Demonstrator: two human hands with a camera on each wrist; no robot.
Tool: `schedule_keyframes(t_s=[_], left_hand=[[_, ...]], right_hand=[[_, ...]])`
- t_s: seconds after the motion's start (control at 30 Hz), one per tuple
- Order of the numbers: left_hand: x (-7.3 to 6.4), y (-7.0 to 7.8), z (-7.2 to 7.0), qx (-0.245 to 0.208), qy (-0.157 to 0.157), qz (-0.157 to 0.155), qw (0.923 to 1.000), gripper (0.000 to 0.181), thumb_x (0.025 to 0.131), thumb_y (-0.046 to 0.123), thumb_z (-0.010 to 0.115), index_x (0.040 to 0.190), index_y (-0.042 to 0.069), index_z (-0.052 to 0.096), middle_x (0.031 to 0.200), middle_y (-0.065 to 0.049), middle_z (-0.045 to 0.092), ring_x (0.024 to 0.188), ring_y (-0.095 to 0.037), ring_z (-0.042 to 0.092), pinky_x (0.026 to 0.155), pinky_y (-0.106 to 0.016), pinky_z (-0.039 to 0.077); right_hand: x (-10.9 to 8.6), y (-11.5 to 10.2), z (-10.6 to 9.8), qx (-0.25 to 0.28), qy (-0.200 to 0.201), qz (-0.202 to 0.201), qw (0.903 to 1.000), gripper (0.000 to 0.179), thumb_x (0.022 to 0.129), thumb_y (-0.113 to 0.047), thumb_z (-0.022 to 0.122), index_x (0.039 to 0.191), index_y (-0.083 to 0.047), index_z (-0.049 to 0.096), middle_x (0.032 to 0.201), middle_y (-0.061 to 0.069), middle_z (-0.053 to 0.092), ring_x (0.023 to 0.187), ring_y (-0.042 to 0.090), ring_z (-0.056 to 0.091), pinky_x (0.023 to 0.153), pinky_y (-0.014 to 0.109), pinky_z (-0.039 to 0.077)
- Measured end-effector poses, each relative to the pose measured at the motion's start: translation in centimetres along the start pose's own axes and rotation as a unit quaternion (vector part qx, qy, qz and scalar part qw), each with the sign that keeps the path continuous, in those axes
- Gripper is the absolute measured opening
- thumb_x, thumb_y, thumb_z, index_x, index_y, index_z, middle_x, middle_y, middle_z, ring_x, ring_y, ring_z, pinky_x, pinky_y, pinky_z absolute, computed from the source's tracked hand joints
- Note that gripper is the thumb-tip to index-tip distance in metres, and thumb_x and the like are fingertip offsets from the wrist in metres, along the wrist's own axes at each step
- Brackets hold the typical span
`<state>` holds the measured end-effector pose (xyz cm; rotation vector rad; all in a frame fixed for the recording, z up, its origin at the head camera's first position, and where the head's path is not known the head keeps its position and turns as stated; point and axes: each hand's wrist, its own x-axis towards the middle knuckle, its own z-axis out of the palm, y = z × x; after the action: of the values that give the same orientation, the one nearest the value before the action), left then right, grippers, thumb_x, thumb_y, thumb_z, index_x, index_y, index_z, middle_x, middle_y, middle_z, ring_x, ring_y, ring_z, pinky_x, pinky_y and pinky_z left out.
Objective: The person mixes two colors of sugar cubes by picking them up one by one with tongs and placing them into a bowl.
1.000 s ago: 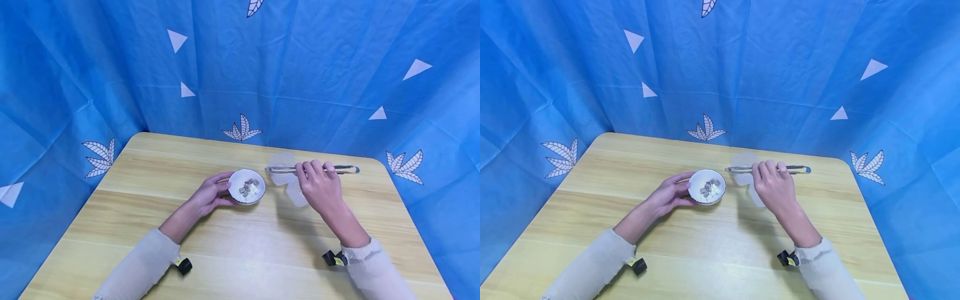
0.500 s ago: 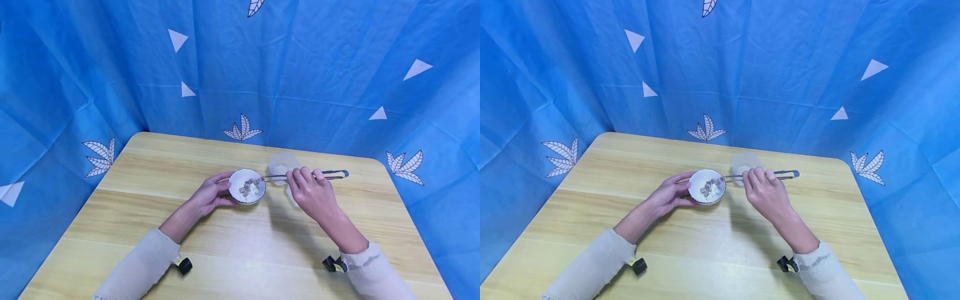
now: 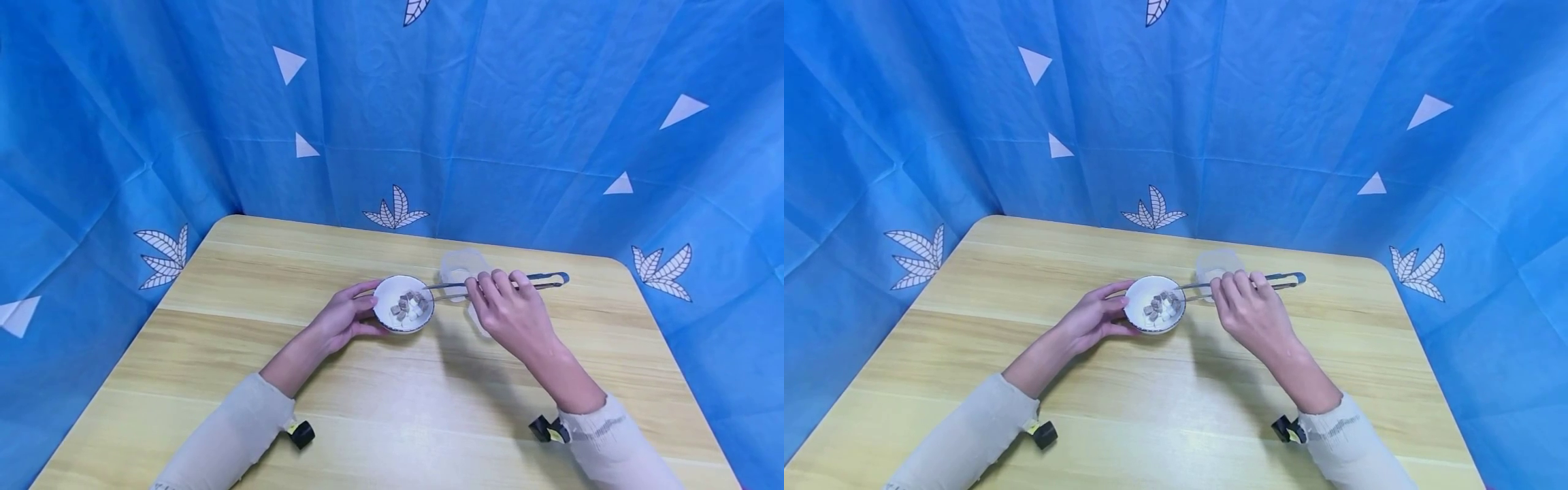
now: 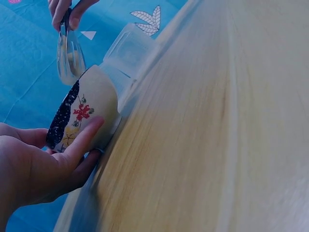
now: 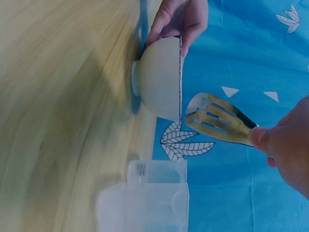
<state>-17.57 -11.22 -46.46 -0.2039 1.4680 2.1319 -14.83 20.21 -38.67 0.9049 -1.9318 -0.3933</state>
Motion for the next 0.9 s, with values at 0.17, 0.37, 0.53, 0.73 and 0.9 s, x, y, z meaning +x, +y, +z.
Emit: schedule_keyframes(t_s=[0.17,0.37,0.53,0.73,0.9], left_hand=[[0.0,0.0,0.0,-0.002,-0.001,0.001,1.0000,0.051,0.108,0.007,0.047,0.158,0.017,0.043,0.160,-0.022,0.039,0.140,-0.043,0.050,0.100,-0.062,0.059],[0.0,0.0,0.0,-0.001,-0.002,0.003,1.0000,0.051,0.108,0.007,0.048,0.158,0.017,0.043,0.160,-0.022,0.039,0.139,-0.042,0.050,0.100,-0.062,0.058],[0.0,0.1,0.0,-0.001,-0.002,0.003,1.0000,0.052,0.107,0.007,0.049,0.158,0.017,0.043,0.160,-0.022,0.039,0.139,-0.043,0.051,0.100,-0.062,0.058],[0.0,0.1,0.0,-0.001,0.000,-0.002,1.0000,0.052,0.107,0.006,0.049,0.157,0.017,0.044,0.159,-0.021,0.041,0.140,-0.043,0.051,0.099,-0.061,0.059],[0.1,0.1,0.0,0.003,0.005,-0.004,1.0000,0.050,0.107,0.006,0.049,0.156,0.018,0.046,0.159,-0.020,0.042,0.138,-0.041,0.053,0.099,-0.062,0.059]], right_hand=[[0.2,0.7,-0.2,-0.008,-0.015,0.005,0.9998,0.023,0.103,-0.009,0.051,0.101,-0.002,0.072,0.087,0.013,0.070,0.075,0.033,0.065,0.068,0.042,0.057],[0.3,2.0,-0.5,-0.013,-0.037,0.009,0.9992,0.031,0.109,-0.019,0.047,0.099,-0.002,0.071,0.079,0.012,0.066,0.064,0.030,0.059,0.059,0.038,0.052],[0.4,3.1,-0.4,-0.013,-0.042,0.013,0.9990,0.029,0.108,-0.015,0.047,0.095,0.001,0.068,0.071,0.012,0.060,0.057,0.027,0.050,0.051,0.034,0.042],[0.2,4.6,-0.3,-0.010,-0.075,0.025,0.9968,0.028,0.106,-0.001,0.043,0.097,0.002,0.069,0.074,0.014,0.065,0.060,0.030,0.055,0.051,0.035,0.043],[0.0,5.9,0.3,-0.001,-0.093,0.042,0.9948,0.020,0.102,0.001,0.052,0.097,0.002,0.072,0.075,0.014,0.070,0.064,0.030,0.060,0.053,0.035,0.043]])
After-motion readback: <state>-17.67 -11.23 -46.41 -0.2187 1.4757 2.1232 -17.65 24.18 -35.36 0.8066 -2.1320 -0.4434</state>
